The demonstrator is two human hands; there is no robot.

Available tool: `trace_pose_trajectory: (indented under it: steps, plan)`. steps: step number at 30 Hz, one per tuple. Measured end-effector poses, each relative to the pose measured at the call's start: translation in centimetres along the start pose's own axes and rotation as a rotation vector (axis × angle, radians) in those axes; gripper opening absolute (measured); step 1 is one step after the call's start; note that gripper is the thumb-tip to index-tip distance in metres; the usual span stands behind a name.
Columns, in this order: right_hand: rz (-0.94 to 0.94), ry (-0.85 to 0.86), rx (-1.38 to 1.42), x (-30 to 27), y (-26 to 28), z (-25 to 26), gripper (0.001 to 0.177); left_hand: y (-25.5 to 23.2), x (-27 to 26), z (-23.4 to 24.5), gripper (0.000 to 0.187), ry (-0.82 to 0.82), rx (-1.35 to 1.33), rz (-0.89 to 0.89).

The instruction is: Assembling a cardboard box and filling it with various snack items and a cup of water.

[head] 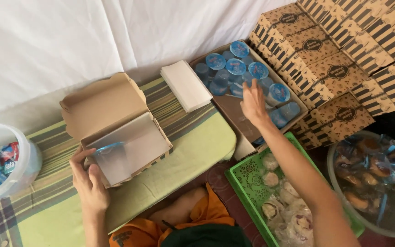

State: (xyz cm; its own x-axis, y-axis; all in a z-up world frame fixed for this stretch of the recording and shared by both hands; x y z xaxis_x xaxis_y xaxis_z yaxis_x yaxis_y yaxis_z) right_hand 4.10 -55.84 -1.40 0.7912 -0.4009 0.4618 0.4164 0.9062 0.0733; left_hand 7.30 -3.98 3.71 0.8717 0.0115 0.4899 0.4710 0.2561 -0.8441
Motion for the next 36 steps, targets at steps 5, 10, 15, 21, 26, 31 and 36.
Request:
trace_pose_trajectory:
  steps: [5,10,15,21,26,31,36]
  plan:
    - [-0.100,0.189,0.162,-1.1,-0.3,-2.5,0.066,-0.1,0.0,0.0,0.037,0.000,0.016,0.004]
    - [-0.105,0.372,0.354,-1.7,-0.2,-3.2,0.043,0.1,-0.1,0.1,0.036,0.005,0.007,0.000]
    - [-0.155,0.267,0.491,-1.0,-2.4,-3.4,0.026,0.0,0.0,0.1,0.036,0.005,-0.021,0.004]
    - [-0.196,0.199,0.560,-1.6,-3.4,-2.5,0.044,0.0,0.0,0.1,0.036,0.005,-0.014,0.010]
    - [-0.194,0.139,0.573,-2.2,-3.8,-2.5,0.042,-0.2,0.0,0.1,0.036,0.004,-0.008,0.023]
    - [-0.229,0.105,0.590,-2.8,-4.8,-4.3,0.046,-0.4,0.1,0.1,0.035,0.004,-0.019,0.023]
    - [-0.176,0.046,0.595,-2.5,-4.5,-4.8,0.046,-0.2,0.1,0.2,0.035,0.000,-0.010,0.028]
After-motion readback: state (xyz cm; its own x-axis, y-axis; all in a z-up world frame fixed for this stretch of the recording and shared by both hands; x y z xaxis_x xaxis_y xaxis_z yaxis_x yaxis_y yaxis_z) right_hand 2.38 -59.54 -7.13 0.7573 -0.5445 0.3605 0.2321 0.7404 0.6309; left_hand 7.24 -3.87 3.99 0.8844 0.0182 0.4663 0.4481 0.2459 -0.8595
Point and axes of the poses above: each hand's wrist, its own x-axis towards the middle knuckle, its own z-axis out of the back of the hand, y = z × x, the point moved 9 cm from there along x, towards the middle knuckle, and after that the axes turned 11 degrees about -y, right-handed, at the moved point
